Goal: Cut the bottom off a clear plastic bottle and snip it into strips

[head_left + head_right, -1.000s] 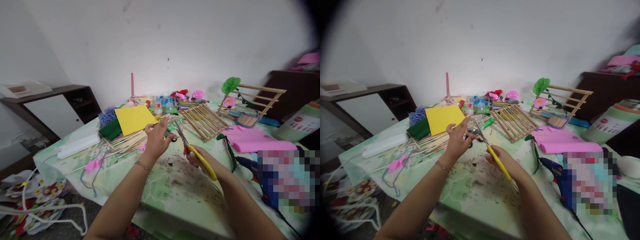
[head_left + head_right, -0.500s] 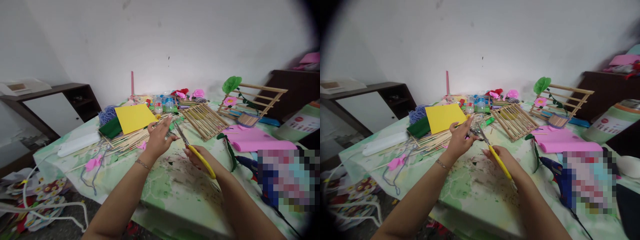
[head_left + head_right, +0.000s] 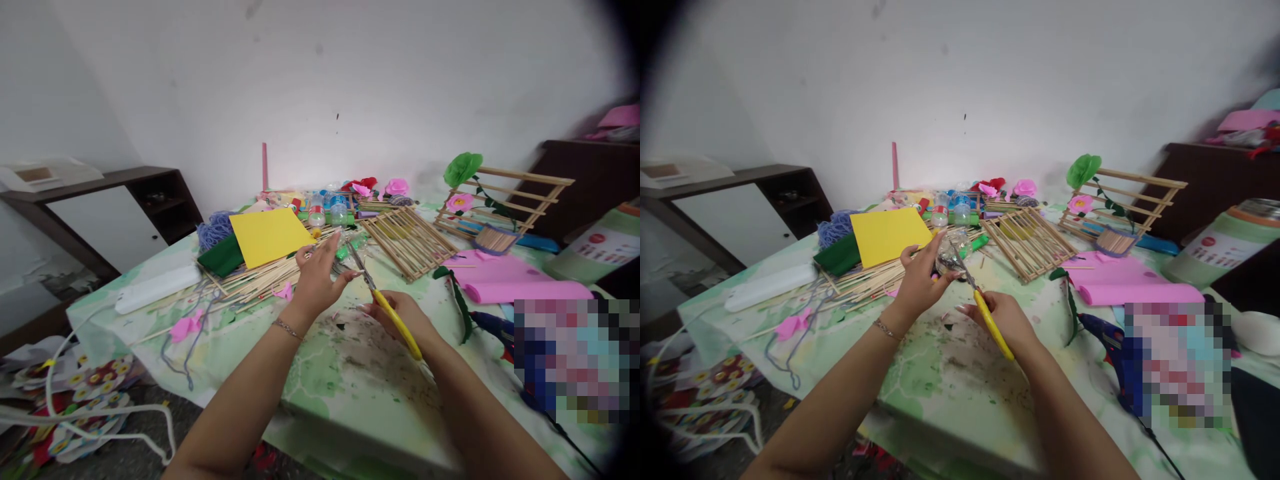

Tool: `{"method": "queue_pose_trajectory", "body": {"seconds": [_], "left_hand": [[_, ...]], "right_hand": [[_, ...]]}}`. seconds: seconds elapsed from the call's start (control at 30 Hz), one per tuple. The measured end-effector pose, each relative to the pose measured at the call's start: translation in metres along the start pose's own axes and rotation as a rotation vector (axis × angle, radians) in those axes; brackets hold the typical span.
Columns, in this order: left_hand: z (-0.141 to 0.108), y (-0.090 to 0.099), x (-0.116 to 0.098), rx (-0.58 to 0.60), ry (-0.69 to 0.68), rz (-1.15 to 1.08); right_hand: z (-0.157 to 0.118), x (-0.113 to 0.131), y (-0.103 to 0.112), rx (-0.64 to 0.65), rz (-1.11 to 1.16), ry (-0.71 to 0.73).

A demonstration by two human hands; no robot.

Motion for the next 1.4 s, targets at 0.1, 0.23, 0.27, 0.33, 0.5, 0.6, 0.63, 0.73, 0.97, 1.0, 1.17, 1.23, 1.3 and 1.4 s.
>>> {"method": "queue_pose_trajectory", "body": {"seconds": [0.1,0.23,0.27,0.33,0.5,0.6,0.63,0.73,0.97,1.0,1.17,1.23,1.3,1.4], "left_hand": [[-0.001,0.002,-0.001,-0.077,-0.01,-0.004],[-0.004,0.001,-0.002,-0.15,0.047,-0.009],[-0.004,0.0,-0.002,-0.144,0.061,-0.01],[-0.004,-0.003,-0.004,-0.127,0.066,-0.024],[-0.004,-0.007,-0.004,-0.13,0.034,-0.083],[-0.003,-0.008,-0.002,-0.106,0.009,-0.105],[-0.002,-0.008,-0.001,-0.094,0.005,-0.105],[-0.002,-0.007,0.0,-0.06,0.008,-0.076],[-0.002,-0.004,0.001,-0.026,0.022,-0.003],[-0.002,-0.004,0.001,-0.02,0.03,0.002],[-0.001,-0.007,0.004,0.007,0.048,-0.002],[-0.001,-0.007,0.003,0.011,0.052,-0.02],[-0.002,-0.009,0.001,0.008,0.055,-0.056],[-0.004,-0.012,-0.002,-0.002,0.041,-0.111]], "right_hand": [[-0.001,0.002,0.0,-0.017,0.028,0.02],[0.001,0.006,0.0,-0.088,0.05,0.109],[0.001,0.006,-0.001,-0.093,0.073,0.133],[0.002,0.007,-0.001,-0.085,0.117,0.17],[0.0,0.009,0.001,0.033,0.096,0.172],[-0.002,0.01,0.004,0.081,0.049,0.166],[-0.003,0.01,0.005,0.089,0.04,0.164],[-0.005,0.011,0.006,0.124,0.037,0.159],[-0.004,0.005,0.005,0.106,0.044,0.053],[-0.003,0.004,0.004,0.095,0.05,0.039],[0.0,0.002,0.0,0.041,0.044,-0.017],[0.0,0.004,-0.001,0.016,0.044,-0.028],[-0.001,0.007,-0.003,0.013,0.052,-0.047],[-0.004,0.009,-0.006,0.039,0.087,-0.08]]}}
Point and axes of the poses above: each hand's wrist, its own z-axis towards the middle knuckle, its own y-axis out of the back of the hand, x = y × z, the point moved 4 cm from there along z, towards the middle knuckle, and after that the axes turned 5 degrees about x, right-handed, at the moved point
